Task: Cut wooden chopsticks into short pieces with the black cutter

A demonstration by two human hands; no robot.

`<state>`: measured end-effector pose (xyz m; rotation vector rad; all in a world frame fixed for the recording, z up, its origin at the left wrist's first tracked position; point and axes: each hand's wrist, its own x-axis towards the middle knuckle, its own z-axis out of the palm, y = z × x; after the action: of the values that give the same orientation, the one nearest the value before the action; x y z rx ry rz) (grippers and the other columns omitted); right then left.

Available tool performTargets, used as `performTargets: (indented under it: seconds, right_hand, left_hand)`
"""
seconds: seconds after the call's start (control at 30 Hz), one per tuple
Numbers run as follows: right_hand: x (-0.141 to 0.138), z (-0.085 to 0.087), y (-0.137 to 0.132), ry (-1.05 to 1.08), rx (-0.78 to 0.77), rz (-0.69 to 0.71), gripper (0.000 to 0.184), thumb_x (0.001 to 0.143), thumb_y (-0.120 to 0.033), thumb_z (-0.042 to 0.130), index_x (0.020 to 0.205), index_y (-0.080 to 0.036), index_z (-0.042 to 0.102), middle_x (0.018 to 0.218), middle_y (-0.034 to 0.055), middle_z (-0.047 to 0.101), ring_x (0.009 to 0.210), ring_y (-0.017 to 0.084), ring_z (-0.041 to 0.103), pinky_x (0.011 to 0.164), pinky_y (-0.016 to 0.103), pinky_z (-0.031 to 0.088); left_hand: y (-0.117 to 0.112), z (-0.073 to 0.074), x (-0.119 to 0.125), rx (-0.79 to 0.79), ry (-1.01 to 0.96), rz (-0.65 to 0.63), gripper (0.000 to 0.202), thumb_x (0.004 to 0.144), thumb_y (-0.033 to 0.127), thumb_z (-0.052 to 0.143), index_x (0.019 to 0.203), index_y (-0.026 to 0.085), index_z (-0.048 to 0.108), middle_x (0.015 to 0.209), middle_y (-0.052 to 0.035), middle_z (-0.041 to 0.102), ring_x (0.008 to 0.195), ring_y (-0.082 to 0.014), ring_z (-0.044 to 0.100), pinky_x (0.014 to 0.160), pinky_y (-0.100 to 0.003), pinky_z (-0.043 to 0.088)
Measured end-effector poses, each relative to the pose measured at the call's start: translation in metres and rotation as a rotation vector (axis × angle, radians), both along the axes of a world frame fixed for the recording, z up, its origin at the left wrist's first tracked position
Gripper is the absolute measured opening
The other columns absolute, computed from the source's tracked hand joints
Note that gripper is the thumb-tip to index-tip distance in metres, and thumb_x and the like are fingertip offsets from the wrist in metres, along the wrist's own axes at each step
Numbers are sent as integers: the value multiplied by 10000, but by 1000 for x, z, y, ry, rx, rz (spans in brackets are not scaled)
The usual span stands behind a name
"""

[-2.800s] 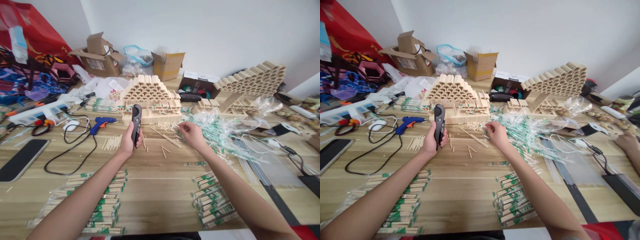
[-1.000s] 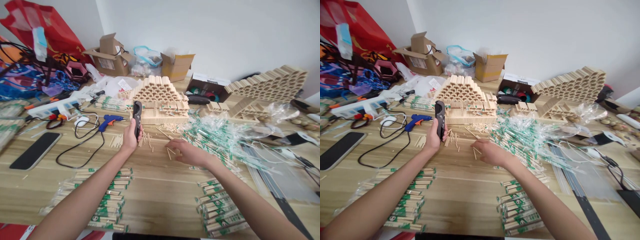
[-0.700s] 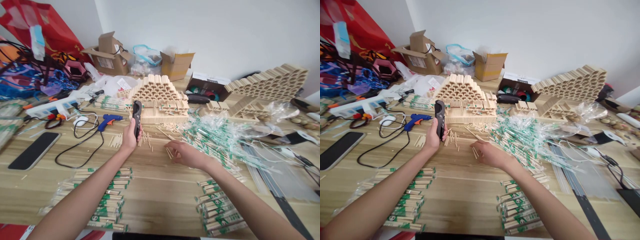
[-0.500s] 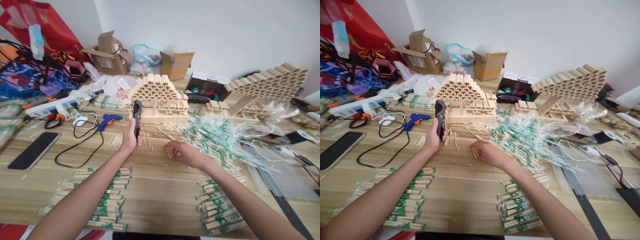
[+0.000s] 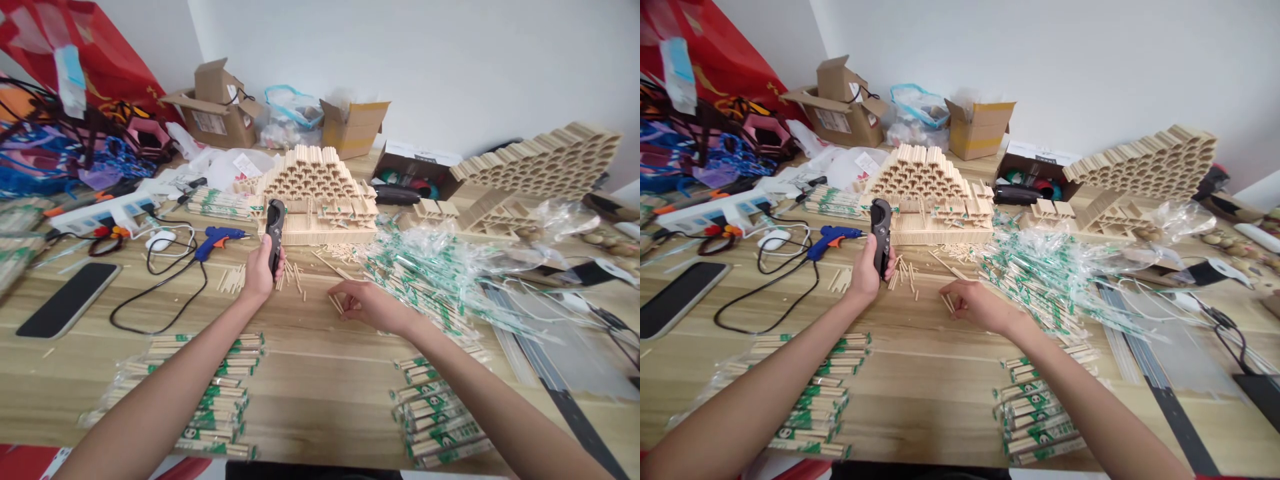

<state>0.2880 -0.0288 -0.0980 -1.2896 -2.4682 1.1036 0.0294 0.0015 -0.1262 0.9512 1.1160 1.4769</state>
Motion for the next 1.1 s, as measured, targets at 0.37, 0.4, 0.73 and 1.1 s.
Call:
performTargets:
  seconds: [0.37,0.4,0.73,1.1]
  right_hand:
    - [2,-1,2,58,-37,54,492,797,-66,722,1276,-171,671,887,31,749,781,166,714,730,279,562]
    - [3,-1,3,66,-44,64,509,785,-63,722,1278,-175,672,914,36,751,791,166,716,730,278,567]
    - [5,-3,4,83,-86,59,517,807,-24,647,1301,-174,664,887,35,754,796,169,733,760,290,582]
    - [-5,2,2,63,-37,72,560,742,-40,737,1282,-181,682,908,27,753,771,160,721,704,257,557]
  left_hand:
    - [0,-1,0,-10,12,6,697,789,860,534,680,175,606,510,9,495,378,-84,408,352,-228,285]
    - [0,-1,0,-13,13,6,695,793,858,531,681,176,605,512,9,494,379,-85,408,351,-229,286]
    - [0,-4,-2,-36,39,-7,684,826,839,511,694,175,610,543,3,503,398,-84,424,361,-224,301]
    - [0,-3,-1,-33,56,-4,689,812,851,516,688,180,610,531,5,505,392,-90,420,355,-239,294]
